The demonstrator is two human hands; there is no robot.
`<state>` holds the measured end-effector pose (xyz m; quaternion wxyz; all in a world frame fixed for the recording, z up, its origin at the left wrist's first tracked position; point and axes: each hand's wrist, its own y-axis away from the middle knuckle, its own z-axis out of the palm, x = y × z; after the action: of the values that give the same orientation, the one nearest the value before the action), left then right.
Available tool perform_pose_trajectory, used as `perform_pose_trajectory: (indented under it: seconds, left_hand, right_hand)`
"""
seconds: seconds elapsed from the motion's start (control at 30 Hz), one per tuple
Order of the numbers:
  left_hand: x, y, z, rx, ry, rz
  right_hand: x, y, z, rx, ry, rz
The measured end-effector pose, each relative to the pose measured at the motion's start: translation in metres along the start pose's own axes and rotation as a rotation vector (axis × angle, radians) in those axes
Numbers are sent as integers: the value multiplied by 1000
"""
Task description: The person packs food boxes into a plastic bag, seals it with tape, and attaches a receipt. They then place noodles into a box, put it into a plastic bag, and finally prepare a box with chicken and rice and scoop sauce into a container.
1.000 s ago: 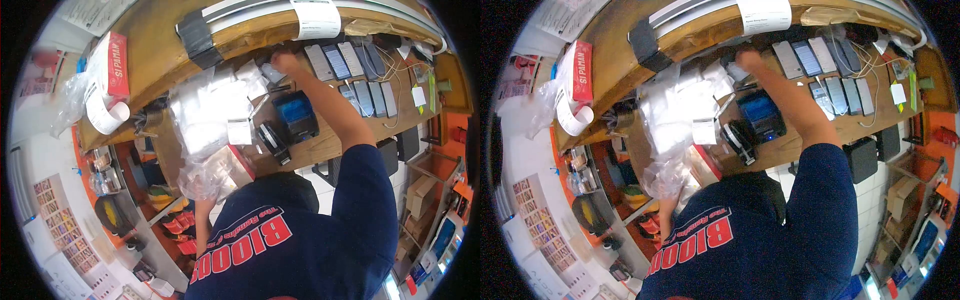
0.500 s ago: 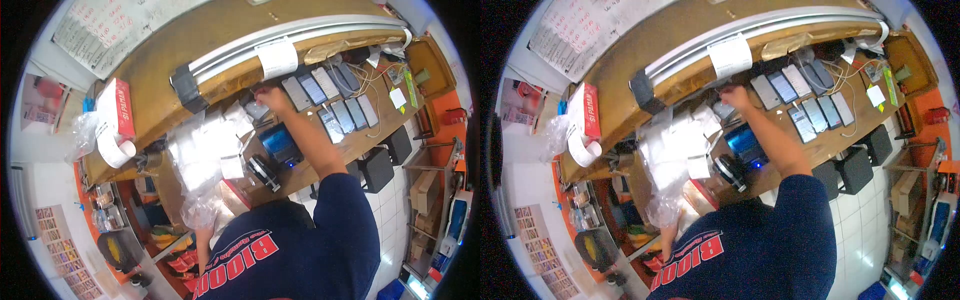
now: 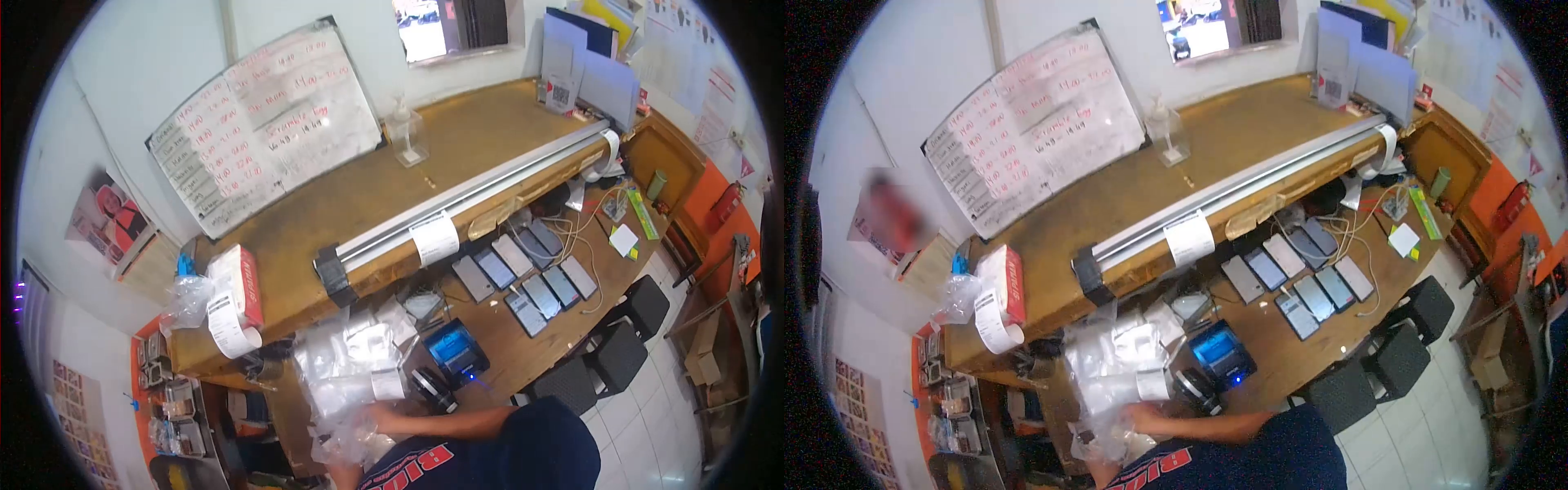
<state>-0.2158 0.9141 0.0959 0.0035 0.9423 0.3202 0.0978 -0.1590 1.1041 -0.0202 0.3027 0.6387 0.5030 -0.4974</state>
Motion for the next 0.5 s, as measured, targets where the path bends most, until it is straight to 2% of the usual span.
perform_pose_trajectory:
  seconds: [0.1, 0.17, 0.27, 0.33, 0.43, 0.5]
  left_hand:
    - [0, -7, 5, 49, 52, 19]
    - [1, -11, 6, 69, 83, 30]
    - [0, -13, 6, 74, 138, 35]
    - [-2, -14, 5, 70, 183, 23]
    - [-4, -15, 1, 71, 289, -8]
    - [-5, -16, 1, 72, 389, -48]
  right_hand:
    - [-15, -10, -8, 46, -50, -139]
    - [-52, -14, -22, -125, -36, -75]
    - [-45, -15, 12, -63, -72, -172]
    - [-49, -15, 13, -107, -66, -170]
    - [-37, -24, 23, -158, -23, -307]
    - [-31, -27, 24, -377, -145, -178]
